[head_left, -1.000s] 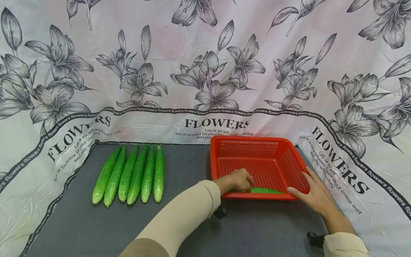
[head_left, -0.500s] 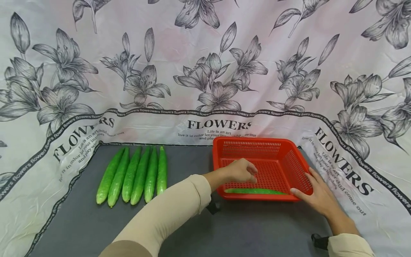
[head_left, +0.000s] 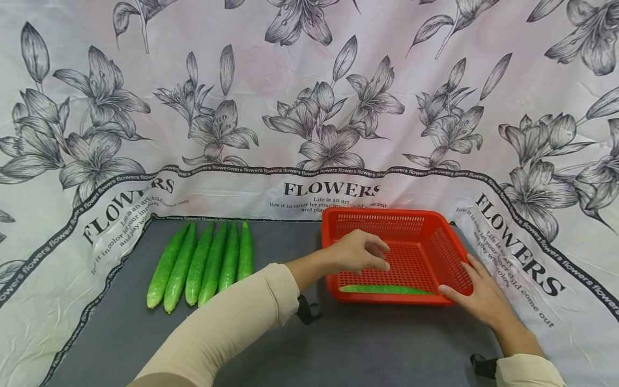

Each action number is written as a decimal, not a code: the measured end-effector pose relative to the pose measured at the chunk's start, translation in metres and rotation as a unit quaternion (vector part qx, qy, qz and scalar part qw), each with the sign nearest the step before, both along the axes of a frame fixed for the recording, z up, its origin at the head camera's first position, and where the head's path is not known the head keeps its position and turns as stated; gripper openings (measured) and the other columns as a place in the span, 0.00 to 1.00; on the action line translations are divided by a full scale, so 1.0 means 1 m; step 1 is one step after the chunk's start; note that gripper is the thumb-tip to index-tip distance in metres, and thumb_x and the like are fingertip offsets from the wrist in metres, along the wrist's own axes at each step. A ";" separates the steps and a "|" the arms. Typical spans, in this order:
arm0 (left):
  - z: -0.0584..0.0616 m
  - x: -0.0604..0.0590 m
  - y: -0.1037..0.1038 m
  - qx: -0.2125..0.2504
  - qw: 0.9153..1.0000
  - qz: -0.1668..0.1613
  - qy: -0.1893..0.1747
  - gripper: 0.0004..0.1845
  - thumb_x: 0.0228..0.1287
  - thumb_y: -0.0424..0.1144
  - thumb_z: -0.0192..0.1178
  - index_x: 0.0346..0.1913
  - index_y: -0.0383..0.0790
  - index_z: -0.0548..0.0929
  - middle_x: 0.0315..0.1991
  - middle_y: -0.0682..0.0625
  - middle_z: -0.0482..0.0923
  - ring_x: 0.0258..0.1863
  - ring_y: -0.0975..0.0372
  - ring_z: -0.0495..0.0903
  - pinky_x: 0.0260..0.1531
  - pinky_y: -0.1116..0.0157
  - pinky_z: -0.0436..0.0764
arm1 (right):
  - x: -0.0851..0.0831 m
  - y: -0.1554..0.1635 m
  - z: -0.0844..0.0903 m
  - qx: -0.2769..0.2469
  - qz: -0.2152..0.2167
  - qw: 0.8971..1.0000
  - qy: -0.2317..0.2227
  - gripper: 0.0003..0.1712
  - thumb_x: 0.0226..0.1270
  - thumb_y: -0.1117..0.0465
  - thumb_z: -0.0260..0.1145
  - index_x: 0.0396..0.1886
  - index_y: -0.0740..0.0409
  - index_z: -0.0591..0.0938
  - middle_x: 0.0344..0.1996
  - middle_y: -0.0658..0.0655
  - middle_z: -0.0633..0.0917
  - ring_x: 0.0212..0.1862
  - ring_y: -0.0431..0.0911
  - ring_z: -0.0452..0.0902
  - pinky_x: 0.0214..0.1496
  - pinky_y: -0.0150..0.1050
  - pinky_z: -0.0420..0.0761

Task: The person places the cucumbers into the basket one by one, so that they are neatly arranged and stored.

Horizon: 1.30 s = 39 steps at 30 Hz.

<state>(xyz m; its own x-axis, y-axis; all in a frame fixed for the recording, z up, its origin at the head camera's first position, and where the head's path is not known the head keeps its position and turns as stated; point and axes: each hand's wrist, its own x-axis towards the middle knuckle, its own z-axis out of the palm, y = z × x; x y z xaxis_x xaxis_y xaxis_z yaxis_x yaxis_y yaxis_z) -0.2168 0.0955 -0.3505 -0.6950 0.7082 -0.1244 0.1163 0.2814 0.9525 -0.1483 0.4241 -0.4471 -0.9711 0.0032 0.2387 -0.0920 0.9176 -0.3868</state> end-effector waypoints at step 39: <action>0.055 0.038 -0.141 0.083 0.987 0.122 0.067 0.21 0.53 0.33 0.60 0.52 0.39 0.73 0.45 0.45 0.74 0.40 0.57 0.76 0.35 0.54 0.75 | 0.000 0.002 -0.002 -0.003 0.005 1.000 0.007 0.48 0.49 0.43 0.63 0.62 0.66 0.59 0.64 0.62 0.51 0.56 0.63 0.53 0.42 0.60 0.59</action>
<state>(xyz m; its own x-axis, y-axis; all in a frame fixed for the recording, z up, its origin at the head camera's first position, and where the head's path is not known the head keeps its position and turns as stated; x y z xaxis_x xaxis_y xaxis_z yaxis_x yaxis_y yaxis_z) -0.1793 -0.0457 -0.2959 -0.8499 0.5203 0.0837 0.1925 0.1587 0.9684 -0.1484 0.4259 -0.4491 -0.9676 -0.0045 0.2523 -0.1060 0.9146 -0.3902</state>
